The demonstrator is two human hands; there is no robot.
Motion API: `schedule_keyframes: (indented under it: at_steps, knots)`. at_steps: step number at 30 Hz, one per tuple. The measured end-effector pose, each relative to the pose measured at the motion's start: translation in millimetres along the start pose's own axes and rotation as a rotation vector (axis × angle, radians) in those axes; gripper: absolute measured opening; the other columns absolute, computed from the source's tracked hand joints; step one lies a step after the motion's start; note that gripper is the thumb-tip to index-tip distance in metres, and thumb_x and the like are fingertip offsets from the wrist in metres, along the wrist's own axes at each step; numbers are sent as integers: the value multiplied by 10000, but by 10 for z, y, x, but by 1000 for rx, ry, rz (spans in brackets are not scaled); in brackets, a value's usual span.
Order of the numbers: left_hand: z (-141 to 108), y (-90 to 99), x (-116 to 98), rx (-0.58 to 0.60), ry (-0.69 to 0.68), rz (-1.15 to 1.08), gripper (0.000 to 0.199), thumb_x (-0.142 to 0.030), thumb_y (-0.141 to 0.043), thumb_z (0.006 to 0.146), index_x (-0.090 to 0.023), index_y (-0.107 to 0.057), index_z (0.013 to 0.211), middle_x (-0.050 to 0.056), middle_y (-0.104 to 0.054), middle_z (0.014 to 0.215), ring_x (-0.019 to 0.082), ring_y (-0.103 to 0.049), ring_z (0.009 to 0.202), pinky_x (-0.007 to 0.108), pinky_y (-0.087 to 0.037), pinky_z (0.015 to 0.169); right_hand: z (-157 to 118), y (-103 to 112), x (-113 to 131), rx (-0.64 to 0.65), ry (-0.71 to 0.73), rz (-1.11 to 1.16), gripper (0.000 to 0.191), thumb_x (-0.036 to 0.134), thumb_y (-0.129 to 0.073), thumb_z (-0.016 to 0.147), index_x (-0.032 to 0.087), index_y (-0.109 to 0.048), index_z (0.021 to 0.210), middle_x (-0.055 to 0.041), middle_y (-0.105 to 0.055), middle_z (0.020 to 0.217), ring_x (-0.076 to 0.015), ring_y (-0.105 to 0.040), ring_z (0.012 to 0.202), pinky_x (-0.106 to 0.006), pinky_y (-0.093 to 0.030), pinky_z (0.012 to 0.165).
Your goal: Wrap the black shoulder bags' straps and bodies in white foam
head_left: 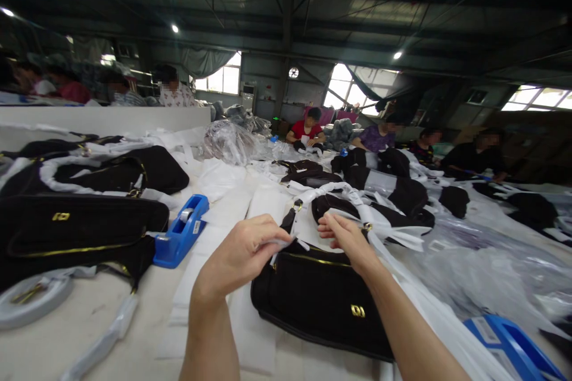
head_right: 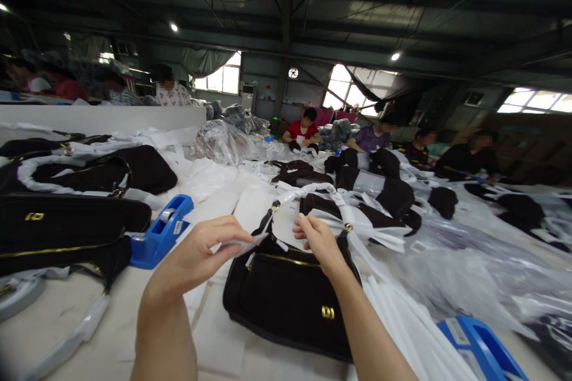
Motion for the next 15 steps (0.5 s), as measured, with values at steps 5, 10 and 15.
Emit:
schedule_keyframes:
  at_steps: [5, 10, 15]
  knots:
    - [-164, -222, -395, 321, -103, 68, 280, -104, -506, 914, -229, -739, 1006, 70, -684, 891, 172, -635, 793, 254, -463, 699, 169, -167, -32, 168, -89, 509, 614, 767, -448, 846, 202, -640, 991, -153, -733, 1084, -273, -699, 1011, -424, -559, 830]
    - [-205, -332, -304, 577, 19, 12, 172, -180, -647, 860, -201, -738, 1005, 54, -678, 830, 178, -631, 738, 253, -468, 666, 128, -233, 207, 260, -57, 721, 408, 526, -489, 925, 183, -667, 1057, -128, -749, 1077, -258, -701, 1047, -445, -489, 1016]
    - [101, -490, 285, 64, 167, -92, 374, -290, -675, 836, -225, -661, 1204, 99, -661, 1211, 267, -571, 1169, 400, -397, 1064, -6, -204, 245, 229, 22, 761, 358, 485, -510, 940, 181, -674, 1034, -131, -754, 1058, -265, -718, 1005, -477, -473, 1038]
Point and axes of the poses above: each hand's wrist, its own z-axis towards the middle knuckle, its own y-axis out of the back of the hand, x = y × z, the point moved 1 cm from there along z, towards the middle knuckle
